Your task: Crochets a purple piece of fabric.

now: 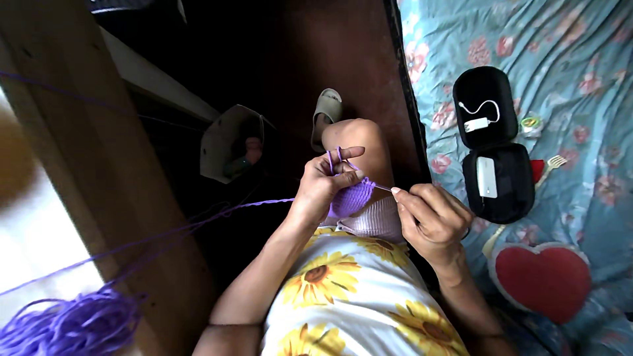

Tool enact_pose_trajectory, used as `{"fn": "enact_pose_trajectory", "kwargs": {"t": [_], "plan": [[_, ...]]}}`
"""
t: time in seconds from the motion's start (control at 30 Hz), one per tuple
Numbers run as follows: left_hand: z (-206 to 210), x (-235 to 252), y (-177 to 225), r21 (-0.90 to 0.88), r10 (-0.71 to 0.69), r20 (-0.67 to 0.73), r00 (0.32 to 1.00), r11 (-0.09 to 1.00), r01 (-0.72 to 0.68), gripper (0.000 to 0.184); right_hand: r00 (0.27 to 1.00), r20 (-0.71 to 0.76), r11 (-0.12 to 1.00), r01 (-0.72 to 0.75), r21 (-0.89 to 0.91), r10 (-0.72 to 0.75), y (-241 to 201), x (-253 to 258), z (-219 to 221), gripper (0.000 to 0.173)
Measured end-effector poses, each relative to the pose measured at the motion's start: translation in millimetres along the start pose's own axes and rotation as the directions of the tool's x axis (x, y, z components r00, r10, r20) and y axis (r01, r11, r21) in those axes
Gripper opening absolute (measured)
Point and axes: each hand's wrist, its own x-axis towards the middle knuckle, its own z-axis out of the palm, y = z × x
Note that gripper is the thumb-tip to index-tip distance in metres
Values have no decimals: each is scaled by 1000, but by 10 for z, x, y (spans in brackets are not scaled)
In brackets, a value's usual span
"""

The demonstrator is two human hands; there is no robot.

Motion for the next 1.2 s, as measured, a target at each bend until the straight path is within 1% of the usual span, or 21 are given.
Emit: {"fn": "enact_pose_trajectory", "kwargs": {"t": [0.07, 0.17, 0.3, 0.37, 0.43, 0.53, 0.77, 1.07, 1.2], "plan": [[1, 0, -1, -3, -8, -1, 1000, 1000, 8, 36, 1000, 7, 999, -12, 40, 12, 13, 0, 9, 15], [4, 1, 2, -33, -23, 3, 1000, 999, 23, 34, 996, 33, 971, -89, 223, 84, 73, -23, 55, 12], [13, -1, 15, -89, -34, -6, 999, 995, 34, 32, 973, 105, 851, -232, 472, 207, 118, -63, 123, 10], [15, -6, 26, -120, -37, 1, 999, 992, 37, 31, 960, 128, 782, -277, 558, 248, 107, -69, 140, 9], [16, -10, 29, -153, -35, 6, 999, 988, 35, 32, 950, 142, 735, -305, 606, 277, 90, -69, 139, 9], [18, -14, 30, -184, -19, 15, 1000, 983, 22, 34, 937, 155, 701, -338, 628, 312, 59, -66, 134, 9], [48, -29, 43, -228, 38, 16, 999, 973, -33, 40, 922, 153, 676, -367, 639, 356, -3, -57, 126, 9], [88, -47, 39, -212, 74, -59, 996, 974, -85, 40, 919, 118, 725, -372, 579, 377, -70, -60, 114, 11], [90, -56, 30, -216, 105, -70, 992, 969, -118, 39, 915, 113, 733, -381, 563, 388, -95, -55, 106, 11]]}}
